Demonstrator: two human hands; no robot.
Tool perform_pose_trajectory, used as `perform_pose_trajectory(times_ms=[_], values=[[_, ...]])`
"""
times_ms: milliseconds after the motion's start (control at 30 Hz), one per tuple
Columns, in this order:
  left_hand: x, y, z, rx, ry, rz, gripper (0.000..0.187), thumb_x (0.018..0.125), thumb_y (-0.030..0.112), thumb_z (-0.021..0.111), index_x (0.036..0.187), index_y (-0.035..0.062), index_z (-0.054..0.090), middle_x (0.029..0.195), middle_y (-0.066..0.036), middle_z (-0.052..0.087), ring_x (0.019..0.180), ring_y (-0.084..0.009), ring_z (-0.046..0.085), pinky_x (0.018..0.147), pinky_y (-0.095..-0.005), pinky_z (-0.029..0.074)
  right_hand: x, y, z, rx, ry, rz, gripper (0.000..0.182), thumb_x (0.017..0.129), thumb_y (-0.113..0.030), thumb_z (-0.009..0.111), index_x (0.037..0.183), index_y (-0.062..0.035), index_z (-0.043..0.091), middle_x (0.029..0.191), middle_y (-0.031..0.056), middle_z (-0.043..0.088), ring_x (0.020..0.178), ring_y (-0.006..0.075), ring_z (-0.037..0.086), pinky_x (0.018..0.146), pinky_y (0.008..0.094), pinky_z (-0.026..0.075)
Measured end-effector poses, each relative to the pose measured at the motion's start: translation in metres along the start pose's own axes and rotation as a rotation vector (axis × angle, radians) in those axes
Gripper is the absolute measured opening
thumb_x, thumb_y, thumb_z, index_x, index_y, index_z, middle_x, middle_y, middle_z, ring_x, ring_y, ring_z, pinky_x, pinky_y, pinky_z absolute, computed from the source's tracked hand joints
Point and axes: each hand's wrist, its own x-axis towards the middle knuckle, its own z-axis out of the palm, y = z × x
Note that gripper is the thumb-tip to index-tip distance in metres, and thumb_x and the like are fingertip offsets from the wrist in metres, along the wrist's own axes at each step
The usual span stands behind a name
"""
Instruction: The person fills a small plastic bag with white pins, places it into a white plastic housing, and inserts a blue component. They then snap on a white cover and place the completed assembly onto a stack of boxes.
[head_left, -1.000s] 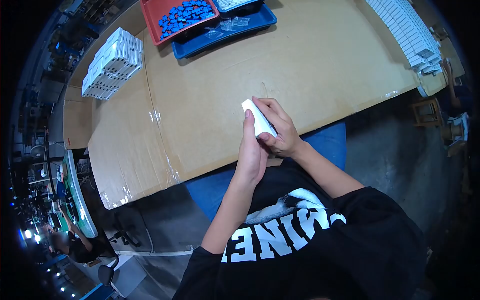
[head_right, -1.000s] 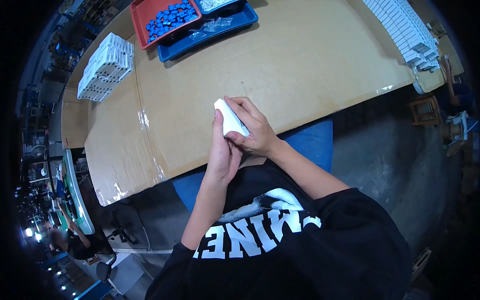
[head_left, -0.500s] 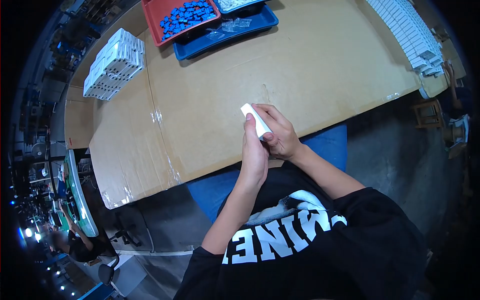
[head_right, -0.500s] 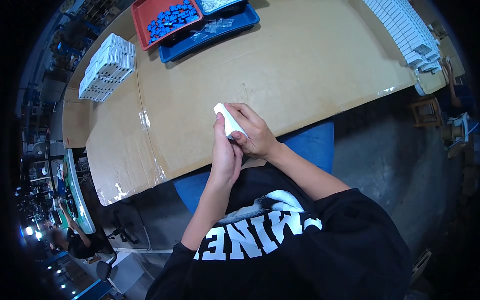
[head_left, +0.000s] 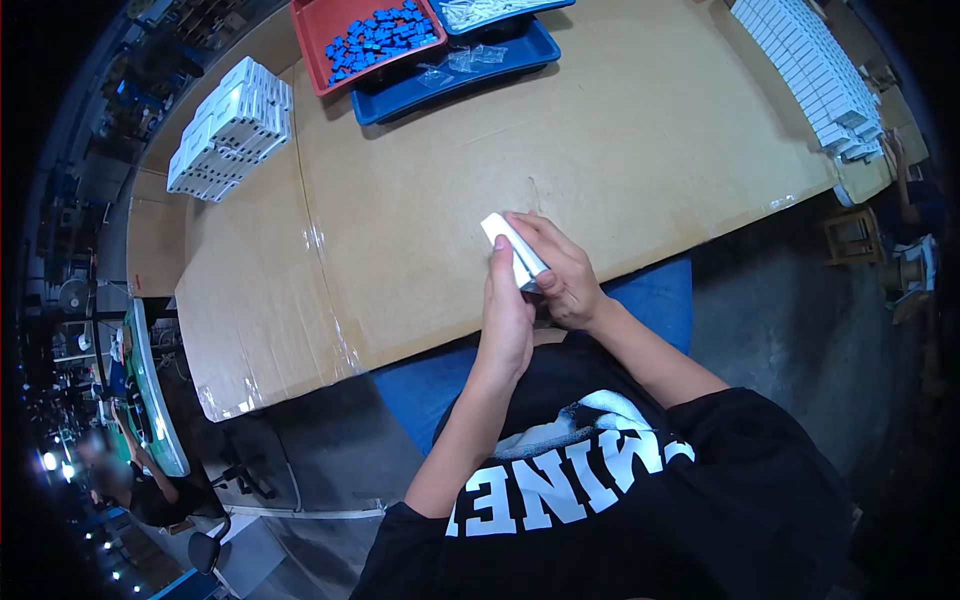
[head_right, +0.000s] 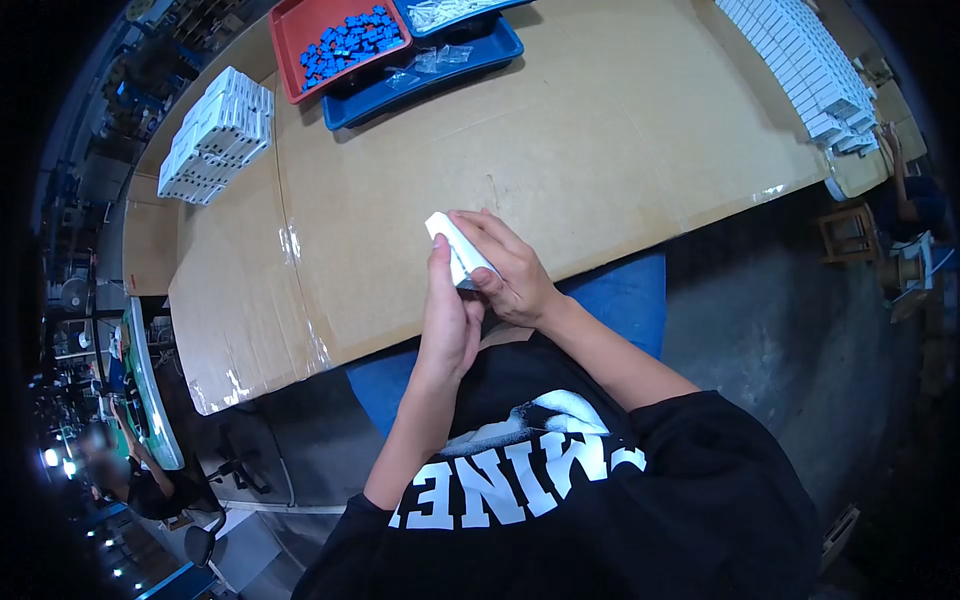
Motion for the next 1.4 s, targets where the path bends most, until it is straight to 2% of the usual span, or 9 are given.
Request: perform_pose_trajectory(times_ms=[100,267,367,433,667,733,967,1033,1400], values=[[0.002,0.005,-0.008,0.101,0.057,0.095,0.063,0.109,0.055,0.043,0.147,0.0044,0.043,0.133,-0.011,0.057,0.12,-0.0184,0.058,0.104,-0.0353,0.047,0.008,-0.007,-0.002,0.293,0.046,0.158,0.079,0.107,-0.062,0.038,0.15,0.004,0.048,0.15,0.0229,0.052,0.137,0.0361,0.053,0.117,0.0405,0.038],[0.013,0.008,-0.028,0.293,0.073,0.372,0.064,0.112,0.042,0.039,0.16,0.0011,0.029,0.142,-0.017,0.05,0.129,-0.0221,0.051,0.11,-0.0355,0.041,0.007,-0.024,0.006,0.248,-0.087,0.311,0.052,0.105,-0.023,0.062,0.148,0.0037,0.052,0.153,0.0214,0.051,0.141,0.0314,0.052,0.116,0.0397,0.041],[0.007,0.012,-0.024,0.337,0.087,0.461,0.065,0.113,0.04,0.039,0.164,0.0033,0.021,0.151,-0.019,0.043,0.138,-0.0239,0.043,0.117,-0.0359,0.033,0.008,-0.041,0.015,0.419,-0.07,0.432,0.05,0.104,-0.022,0.063,0.146,0.0041,0.054,0.151,0.0222,0.053,0.14,0.0326,0.053,0.116,0.0396,0.042],[0.006,0.012,-0.02,0.343,0.123,0.461,0.064,0.113,0.04,0.039,0.164,0.0046,0.022,0.154,-0.019,0.04,0.142,-0.025,0.039,0.119,-0.0364,0.03,0.006,-0.041,0.02,0.338,-0.063,0.368,0.049,0.104,-0.021,0.062,0.145,0.0042,0.054,0.15,0.0231,0.054,0.14,0.0332,0.053,0.115,0.039,0.043],[0.003,0.014,-0.018,0.324,0.09,0.541,0.07,0.112,0.047,0.042,0.165,0.0059,0.021,0.154,-0.016,0.04,0.133,-0.0193,0.044,0.114,-0.0332,0.035,0.01,-0.049,0.021,0.247,-0.063,0.32,0.049,0.105,-0.018,0.06,0.148,0.0044,0.052,0.153,0.0252,0.052,0.141,0.0349,0.053,0.115,0.0386,0.043],[0.005,0.014,-0.018,0.376,0.068,0.61,0.076,0.111,0.054,0.039,0.165,0.0051,0.018,0.14,-0.014,0.049,0.129,-0.0201,0.049,0.112,-0.034,0.038,0.011,-0.049,0.021,0.208,-0.063,0.219,0.05,0.105,-0.016,0.058,0.15,0.0043,0.049,0.154,0.026,0.05,0.141,0.0356,0.053,0.112,0.0376,0.046],[0.006,0.01,-0.023,0.342,0.008,0.646,0.078,0.11,0.055,0.042,0.165,0.0044,0.018,0.136,-0.012,0.051,0.129,-0.0186,0.049,0.113,-0.0328,0.037,0.007,-0.045,0.018,0.141,-0.087,0.129,0.05,0.106,-0.014,0.056,0.151,0.006,0.047,0.152,0.0285,0.051,0.139,0.0389,0.054,0.108,0.0372,0.049],[0.006,0.008,-0.025,0.34,-0.006,0.651,0.076,0.11,0.05,0.046,0.166,0.0054,0.018,0.152,-0.016,0.041,0.133,-0.0199,0.044,0.114,-0.0338,0.034,0.006,-0.047,0.019,0.125,-0.078,0.136,0.049,0.106,-0.012,0.054,0.15,0.0077,0.047,0.151,0.0299,0.051,0.138,0.0401,0.055,0.108,0.0382,0.049],[0.013,0.0,-0.031,0.296,-0.018,0.651,0.076,0.11,0.05,0.045,0.165,0.0049,0.019,0.141,-0.014,0.046,0.125,-0.0199,0.047,0.111,-0.0332,0.036,0.003,-0.044,0.028,0.05,-0.04,0.107,0.046,0.108,-0.011,0.05,0.149,0.0096,0.047,0.148,0.0313,0.053,0.138,0.0406,0.055,0.11,0.0392,0.048]])
